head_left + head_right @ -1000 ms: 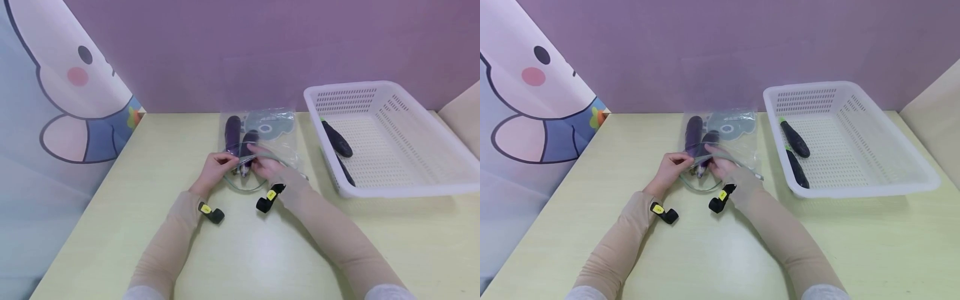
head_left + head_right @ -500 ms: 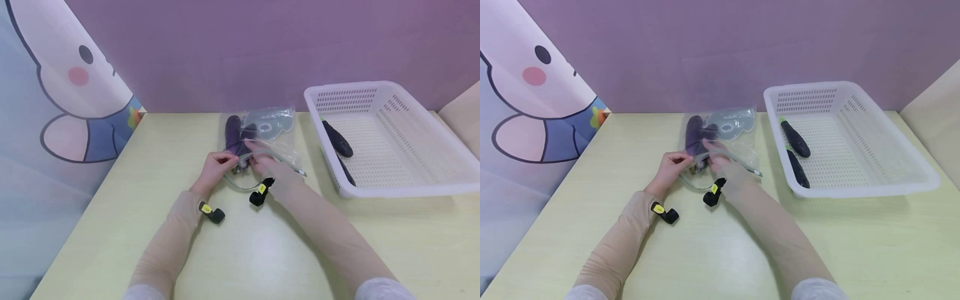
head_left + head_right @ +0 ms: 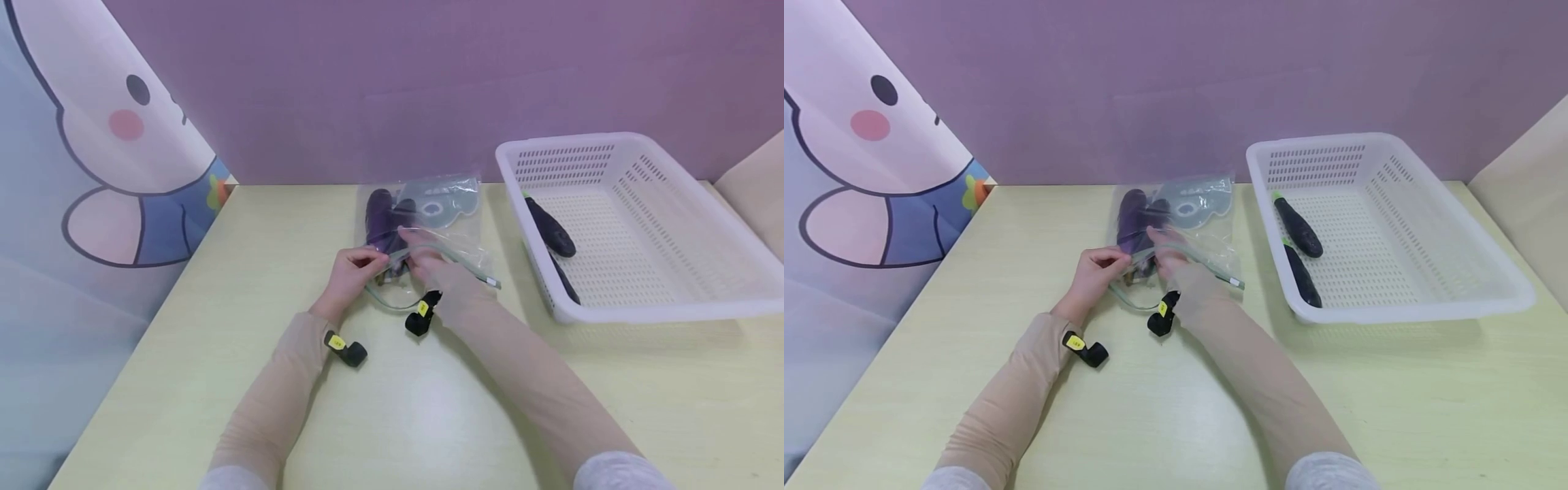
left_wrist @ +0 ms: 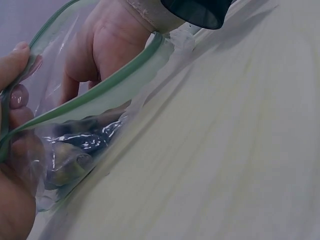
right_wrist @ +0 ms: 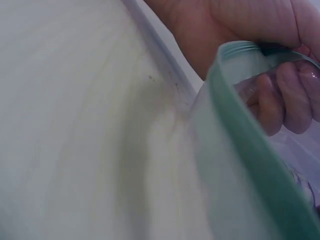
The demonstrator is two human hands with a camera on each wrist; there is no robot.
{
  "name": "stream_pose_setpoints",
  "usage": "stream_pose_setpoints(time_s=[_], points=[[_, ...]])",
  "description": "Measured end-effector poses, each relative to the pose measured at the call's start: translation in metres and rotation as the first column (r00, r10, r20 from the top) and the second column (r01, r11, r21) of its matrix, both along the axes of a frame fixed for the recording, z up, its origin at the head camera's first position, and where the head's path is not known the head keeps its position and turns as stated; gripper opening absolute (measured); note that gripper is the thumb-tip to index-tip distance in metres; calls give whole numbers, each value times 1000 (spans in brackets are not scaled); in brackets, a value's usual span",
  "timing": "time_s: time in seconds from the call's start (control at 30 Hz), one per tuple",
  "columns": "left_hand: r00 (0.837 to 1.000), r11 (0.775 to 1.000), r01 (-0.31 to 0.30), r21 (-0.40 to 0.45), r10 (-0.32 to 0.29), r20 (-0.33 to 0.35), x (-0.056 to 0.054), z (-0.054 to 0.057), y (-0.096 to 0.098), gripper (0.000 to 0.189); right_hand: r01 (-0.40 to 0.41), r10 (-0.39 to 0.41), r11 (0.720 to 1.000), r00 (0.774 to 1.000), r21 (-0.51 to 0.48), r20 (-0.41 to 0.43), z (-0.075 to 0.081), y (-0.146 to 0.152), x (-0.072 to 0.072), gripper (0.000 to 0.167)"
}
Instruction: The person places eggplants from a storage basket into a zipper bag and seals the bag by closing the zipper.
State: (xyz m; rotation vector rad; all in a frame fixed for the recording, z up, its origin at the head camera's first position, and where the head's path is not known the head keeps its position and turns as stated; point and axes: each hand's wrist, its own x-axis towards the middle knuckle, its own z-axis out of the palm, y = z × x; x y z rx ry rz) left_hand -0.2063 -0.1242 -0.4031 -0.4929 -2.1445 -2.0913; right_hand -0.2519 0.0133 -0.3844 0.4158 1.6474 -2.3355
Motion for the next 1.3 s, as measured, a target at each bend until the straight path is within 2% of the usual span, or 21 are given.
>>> stream_pose_setpoints(time_s=[0.07, 0.13, 0.2, 0.3, 0.33, 0.47, 0.57, 0.83, 1.0, 1.07, 1.23, 1.3], points=[[1000, 1000, -8, -4, 8, 7, 0, 0, 0, 46, -3, 4, 999, 1000, 39, -30, -1, 0, 0, 34], [1000, 1000, -16, 1, 16, 12, 1, 1, 0, 46, 11, -7, 999, 996, 53, -86, -29, -2, -18, 36], [1000, 1000, -20, 9, 20, 11, 1, 1, 0, 47, 5, 0, 999, 993, 47, -117, -50, -2, -30, 38], [1000, 999, -30, 12, 30, 5, 1, 2, 1, 49, 7, 6, 995, 993, 104, -120, -67, -4, -42, 43], [1000, 999, -28, 15, 28, 5, 1, 2, 0, 49, 3, 11, 993, 994, 121, -113, -62, -4, -37, 46], [1000, 1000, -24, 13, 24, 6, 1, 2, 0, 49, -23, 45, 967, 996, 252, -82, -20, -3, -7, 52], [1000, 1000, -21, 10, 21, 4, 2, 3, 1, 48, -38, 65, 952, 995, 303, -80, -2, -2, 4, 53], [1000, 1000, -17, 10, 17, -8, 1, 2, 1, 47, -63, 108, 917, 990, 395, -94, 4, -2, 7, 45], [999, 999, -33, 16, 33, -17, 0, 2, 1, 13, -83, 127, 923, 988, 377, -92, 4, -1, 6, 45], [999, 999, -37, 16, 38, -20, 0, 2, 1, 7, -91, 128, 927, 989, 364, -79, 5, -1, 5, 47], [1000, 1000, -22, 17, 23, -18, 1, 3, 1, 37, -93, 123, 938, 990, 333, -68, 6, -1, 5, 47], [1000, 1000, -9, 25, 9, -27, 1, 3, 1, 42, -92, 123, 939, 990, 332, -74, 5, 0, 5, 47]])
